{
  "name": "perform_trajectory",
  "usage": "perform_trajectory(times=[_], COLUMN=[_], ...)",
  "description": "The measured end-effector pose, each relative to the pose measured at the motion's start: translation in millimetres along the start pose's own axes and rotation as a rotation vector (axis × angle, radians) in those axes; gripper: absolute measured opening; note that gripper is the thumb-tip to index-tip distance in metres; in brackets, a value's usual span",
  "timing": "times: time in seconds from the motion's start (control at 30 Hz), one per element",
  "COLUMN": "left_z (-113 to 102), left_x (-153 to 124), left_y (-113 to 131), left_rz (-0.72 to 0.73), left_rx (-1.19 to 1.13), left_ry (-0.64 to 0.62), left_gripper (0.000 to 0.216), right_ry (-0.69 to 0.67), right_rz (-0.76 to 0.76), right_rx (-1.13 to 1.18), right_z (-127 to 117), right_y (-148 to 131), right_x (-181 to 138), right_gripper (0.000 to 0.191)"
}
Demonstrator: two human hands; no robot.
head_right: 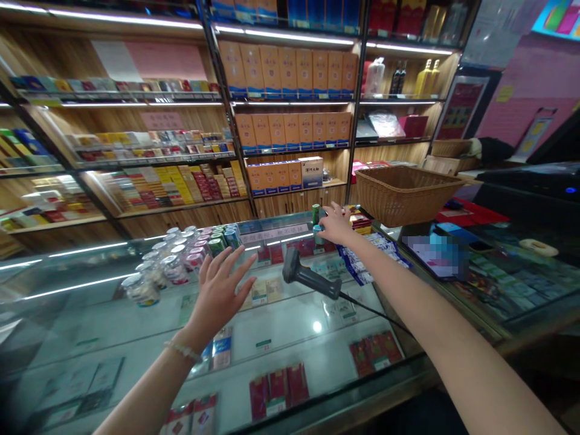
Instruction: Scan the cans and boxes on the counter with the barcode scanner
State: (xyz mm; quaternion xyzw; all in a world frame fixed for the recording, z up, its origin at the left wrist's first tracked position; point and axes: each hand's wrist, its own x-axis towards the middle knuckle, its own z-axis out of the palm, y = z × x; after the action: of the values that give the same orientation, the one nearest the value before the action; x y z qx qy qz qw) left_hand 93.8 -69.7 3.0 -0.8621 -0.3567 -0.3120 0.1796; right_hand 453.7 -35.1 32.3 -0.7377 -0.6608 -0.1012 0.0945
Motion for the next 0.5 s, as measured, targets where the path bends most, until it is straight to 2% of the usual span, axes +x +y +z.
perform_trajectory(times=[0.3, 0.5], left_z=[-2.9, -6.2], left_x=[0.6, 0.5], left_y=[1.2, 4.2], left_rz=[-0.013, -0.012], left_rx=[-0.030, -0.035], left_ry=[-0.011, -0.030], left_gripper=[0.042, 0.042], right_ry=[-0.067, -0.064], right_rz=[-0.128, -0.128], right_rx=[0.052, 0.064], right_z=[-8.3, -7.1], right_y=[1.6, -3.6], right_x=[-21.9, -31.5], right_gripper=[0.036, 0.036])
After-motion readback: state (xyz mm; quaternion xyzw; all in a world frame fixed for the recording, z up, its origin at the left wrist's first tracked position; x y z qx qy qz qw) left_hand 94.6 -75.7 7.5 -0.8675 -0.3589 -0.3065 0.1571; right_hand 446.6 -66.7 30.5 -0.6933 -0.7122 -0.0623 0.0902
